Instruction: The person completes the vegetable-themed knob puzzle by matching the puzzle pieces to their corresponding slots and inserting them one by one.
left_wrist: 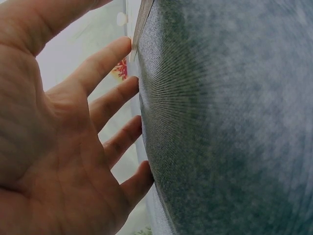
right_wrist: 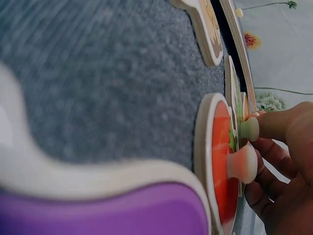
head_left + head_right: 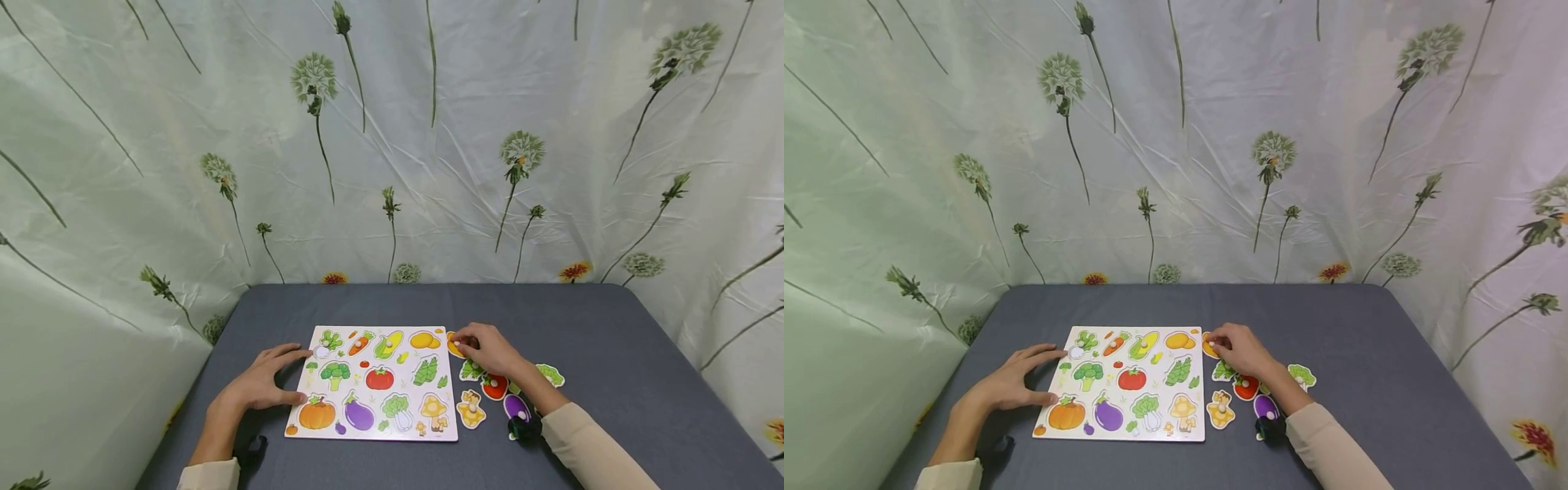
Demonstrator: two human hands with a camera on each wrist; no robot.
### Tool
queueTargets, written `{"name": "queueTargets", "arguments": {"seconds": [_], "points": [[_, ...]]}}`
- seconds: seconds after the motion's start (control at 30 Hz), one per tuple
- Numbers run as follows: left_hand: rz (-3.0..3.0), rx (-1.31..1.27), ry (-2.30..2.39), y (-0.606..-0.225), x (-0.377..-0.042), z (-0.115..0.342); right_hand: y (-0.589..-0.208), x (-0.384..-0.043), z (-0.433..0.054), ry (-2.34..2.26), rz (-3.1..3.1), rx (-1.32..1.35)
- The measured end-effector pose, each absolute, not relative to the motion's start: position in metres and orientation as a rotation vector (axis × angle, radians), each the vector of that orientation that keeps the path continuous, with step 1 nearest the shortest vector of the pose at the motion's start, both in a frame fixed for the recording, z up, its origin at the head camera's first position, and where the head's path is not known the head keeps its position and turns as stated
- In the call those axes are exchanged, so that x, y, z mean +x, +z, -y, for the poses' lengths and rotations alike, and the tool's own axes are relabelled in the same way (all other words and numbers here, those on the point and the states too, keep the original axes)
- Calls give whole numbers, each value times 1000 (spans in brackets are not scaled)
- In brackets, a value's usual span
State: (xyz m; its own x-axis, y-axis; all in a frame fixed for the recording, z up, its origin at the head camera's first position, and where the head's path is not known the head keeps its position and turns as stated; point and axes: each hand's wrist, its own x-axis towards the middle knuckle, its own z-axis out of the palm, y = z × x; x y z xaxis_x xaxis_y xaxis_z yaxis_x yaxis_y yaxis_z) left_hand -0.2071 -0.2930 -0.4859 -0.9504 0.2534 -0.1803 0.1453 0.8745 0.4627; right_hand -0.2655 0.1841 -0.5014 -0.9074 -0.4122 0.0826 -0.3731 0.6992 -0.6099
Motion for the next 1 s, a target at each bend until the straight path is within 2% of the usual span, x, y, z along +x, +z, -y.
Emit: {"name": "queueTargets", "arguments": {"seconds": [0.57,1.0], "points": [[-2812,305,662,-485,-206,295,-499,-263,-197,-1102,-2925,-384],[-2809,333,679,-486,-207,293,-492,-263,-191,-1116,-2985,-422]]}}
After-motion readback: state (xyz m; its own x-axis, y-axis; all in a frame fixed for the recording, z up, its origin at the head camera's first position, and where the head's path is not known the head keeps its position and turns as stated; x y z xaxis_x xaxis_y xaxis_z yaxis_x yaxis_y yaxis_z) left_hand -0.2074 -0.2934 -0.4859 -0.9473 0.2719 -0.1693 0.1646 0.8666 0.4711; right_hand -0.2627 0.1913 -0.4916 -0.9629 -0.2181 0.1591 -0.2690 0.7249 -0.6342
